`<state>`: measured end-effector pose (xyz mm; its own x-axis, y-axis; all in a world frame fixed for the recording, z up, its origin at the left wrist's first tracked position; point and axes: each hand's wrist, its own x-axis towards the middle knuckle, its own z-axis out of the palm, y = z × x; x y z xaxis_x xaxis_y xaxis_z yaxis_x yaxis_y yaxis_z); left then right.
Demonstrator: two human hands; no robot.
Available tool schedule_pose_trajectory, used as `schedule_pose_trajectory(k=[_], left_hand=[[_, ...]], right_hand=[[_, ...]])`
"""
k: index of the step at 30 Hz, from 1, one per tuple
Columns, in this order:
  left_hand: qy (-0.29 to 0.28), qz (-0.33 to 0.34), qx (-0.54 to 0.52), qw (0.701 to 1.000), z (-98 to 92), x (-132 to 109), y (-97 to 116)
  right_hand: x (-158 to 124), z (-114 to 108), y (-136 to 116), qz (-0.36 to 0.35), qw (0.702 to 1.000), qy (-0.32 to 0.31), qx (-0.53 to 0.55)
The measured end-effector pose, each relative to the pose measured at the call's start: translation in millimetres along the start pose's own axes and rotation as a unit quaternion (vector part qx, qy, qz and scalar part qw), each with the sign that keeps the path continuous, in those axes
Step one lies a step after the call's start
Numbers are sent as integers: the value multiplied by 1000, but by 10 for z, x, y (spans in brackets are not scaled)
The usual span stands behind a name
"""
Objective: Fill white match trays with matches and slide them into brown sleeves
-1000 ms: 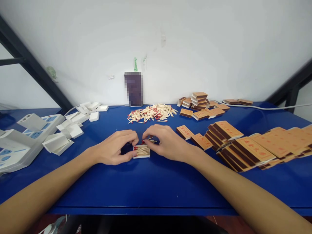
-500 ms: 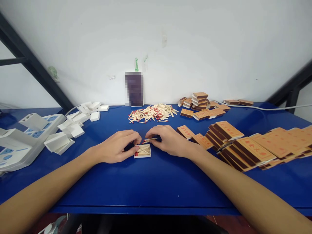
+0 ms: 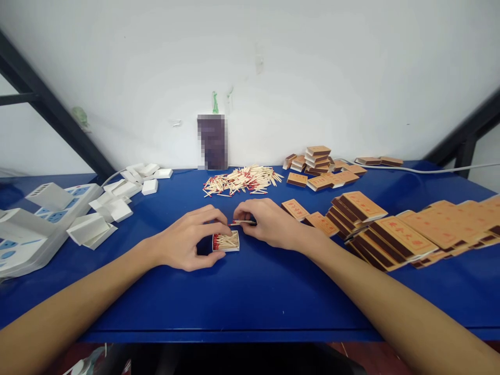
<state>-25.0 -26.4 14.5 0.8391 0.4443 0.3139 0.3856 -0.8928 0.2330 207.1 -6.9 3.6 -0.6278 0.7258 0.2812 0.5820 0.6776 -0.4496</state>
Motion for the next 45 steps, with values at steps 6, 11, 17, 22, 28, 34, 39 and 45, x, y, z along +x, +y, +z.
schedule_pose_trajectory(k=[6,11,17,22,28,34,39,45], left_hand=[[-14,-4,-6,1000,8,-6,-39],[-22,1,-37,999,-2,-4,-34],[-6,-10,-44,999,10,-4,-40],[-5,-22,-53,998,10,-5,-37],[2,-57,-71,996,31,2,-29],[39,-100,-92,990,81,62,-8],[46,-120,-87,988,98,72,-9],[52,-120,-80,988,82,48,-14]], right_hand=[[-3,47,21,-28,999,24,11],[-3,62,12,-30,999,28,20],[-10,34,18,-12,1000,21,19],[-4,-9,10,12,1000,2,26],[-3,15,-15,-5,1000,8,-1],[-10,24,-7,-23,1000,10,8],[-7,38,-5,-30,999,19,15],[-9,0,-18,-14,999,41,30]])
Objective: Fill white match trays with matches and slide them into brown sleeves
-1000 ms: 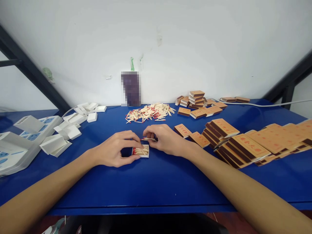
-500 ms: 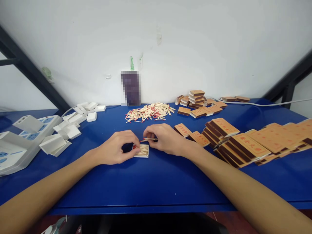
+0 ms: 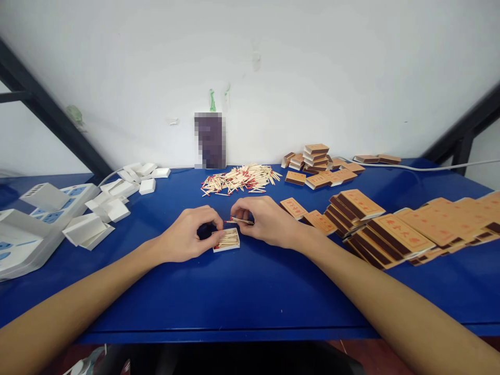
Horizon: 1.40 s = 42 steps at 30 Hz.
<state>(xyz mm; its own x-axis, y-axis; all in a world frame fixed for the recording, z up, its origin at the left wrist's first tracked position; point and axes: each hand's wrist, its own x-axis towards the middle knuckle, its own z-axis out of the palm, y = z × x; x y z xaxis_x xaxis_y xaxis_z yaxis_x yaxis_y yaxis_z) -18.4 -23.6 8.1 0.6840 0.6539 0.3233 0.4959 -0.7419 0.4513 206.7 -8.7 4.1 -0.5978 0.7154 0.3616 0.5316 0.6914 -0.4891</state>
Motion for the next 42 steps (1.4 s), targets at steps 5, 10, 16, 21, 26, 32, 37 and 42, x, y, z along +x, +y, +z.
schedule_pose_trajectory(k=[5,10,16,21,26,32,37,42], left_hand=[[52,-6,3,999,-33,-14,-22],[106,-26,75,991,-77,13,-50],[41,-5,69,997,-112,-14,-19],[-23,51,65,996,-137,-45,7],[-37,68,110,991,-128,-33,-4],[-41,88,126,987,-79,-26,15],[-33,98,121,987,-42,-37,28],[-34,89,102,990,-41,-39,2]], right_hand=[[-14,-80,-121,6,999,12,31],[-42,-12,-251,-27,997,-14,78],[-60,72,-268,-67,996,-13,65],[-68,66,-315,-78,995,-23,51],[-64,12,-296,-58,997,18,40],[-33,-101,-77,-24,990,-19,-137],[-31,-72,17,14,990,-89,-111],[-20,-54,-6,27,989,-57,-137]])
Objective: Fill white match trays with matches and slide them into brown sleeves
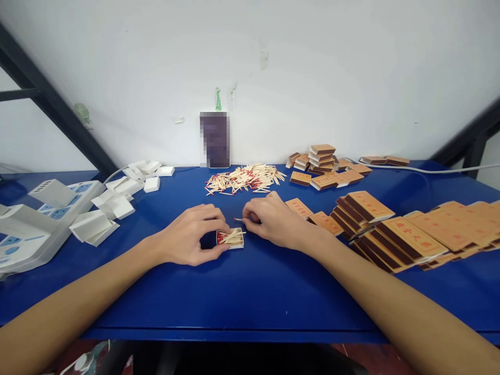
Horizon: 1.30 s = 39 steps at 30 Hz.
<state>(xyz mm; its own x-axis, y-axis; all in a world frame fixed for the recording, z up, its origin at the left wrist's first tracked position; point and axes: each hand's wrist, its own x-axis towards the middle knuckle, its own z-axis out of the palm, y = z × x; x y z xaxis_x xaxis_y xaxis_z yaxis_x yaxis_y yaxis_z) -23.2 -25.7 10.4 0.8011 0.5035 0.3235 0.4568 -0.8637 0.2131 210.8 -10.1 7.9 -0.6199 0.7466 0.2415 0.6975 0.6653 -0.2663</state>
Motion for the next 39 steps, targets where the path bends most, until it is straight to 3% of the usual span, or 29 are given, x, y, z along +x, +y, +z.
schedule_pose_trajectory(k=[4,8,16,23,29,33,39], left_hand=[[1,-28,-28,999,11,14,2],[8,-50,-47,998,25,28,22],[-14,-61,-61,996,10,29,7],[-29,-59,-83,994,-25,27,-20],[-28,-49,-62,996,-52,7,-22],[-29,-34,-36,998,-64,5,-20],[-29,-18,-13,999,-42,1,-17]], right_hand=[[-12,-89,-54,36,996,9,76],[-46,-181,-125,42,983,-37,174],[-75,-168,-211,21,964,-108,242],[-72,-51,-230,-11,973,-79,219],[-63,-160,-208,-12,990,-13,138],[-65,-196,-144,-17,997,-39,68],[-54,-128,-106,-38,993,-52,102]])
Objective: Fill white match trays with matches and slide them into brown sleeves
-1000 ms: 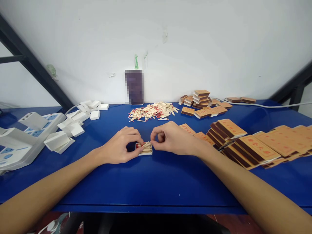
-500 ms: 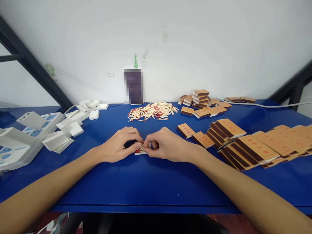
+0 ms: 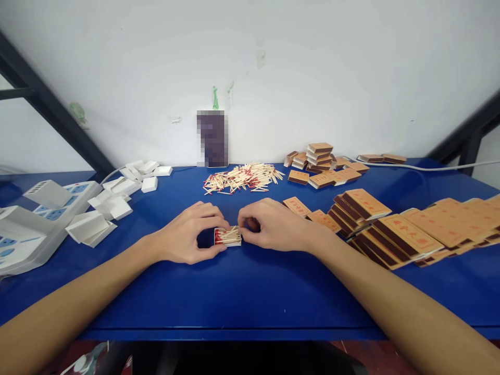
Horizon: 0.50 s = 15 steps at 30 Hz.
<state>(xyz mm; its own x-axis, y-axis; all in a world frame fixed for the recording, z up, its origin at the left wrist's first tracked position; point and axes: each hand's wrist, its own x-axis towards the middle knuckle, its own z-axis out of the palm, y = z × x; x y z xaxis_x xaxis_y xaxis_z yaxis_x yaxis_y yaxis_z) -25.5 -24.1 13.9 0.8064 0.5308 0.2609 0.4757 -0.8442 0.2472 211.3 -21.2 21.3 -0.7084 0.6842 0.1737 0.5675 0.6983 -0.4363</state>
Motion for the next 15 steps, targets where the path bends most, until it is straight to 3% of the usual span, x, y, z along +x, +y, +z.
schedule_pose_trajectory(k=[15], left_hand=[[-14,-15,-50,999,13,3,5]], right_hand=[[12,49,-20,-6,999,21,39]])
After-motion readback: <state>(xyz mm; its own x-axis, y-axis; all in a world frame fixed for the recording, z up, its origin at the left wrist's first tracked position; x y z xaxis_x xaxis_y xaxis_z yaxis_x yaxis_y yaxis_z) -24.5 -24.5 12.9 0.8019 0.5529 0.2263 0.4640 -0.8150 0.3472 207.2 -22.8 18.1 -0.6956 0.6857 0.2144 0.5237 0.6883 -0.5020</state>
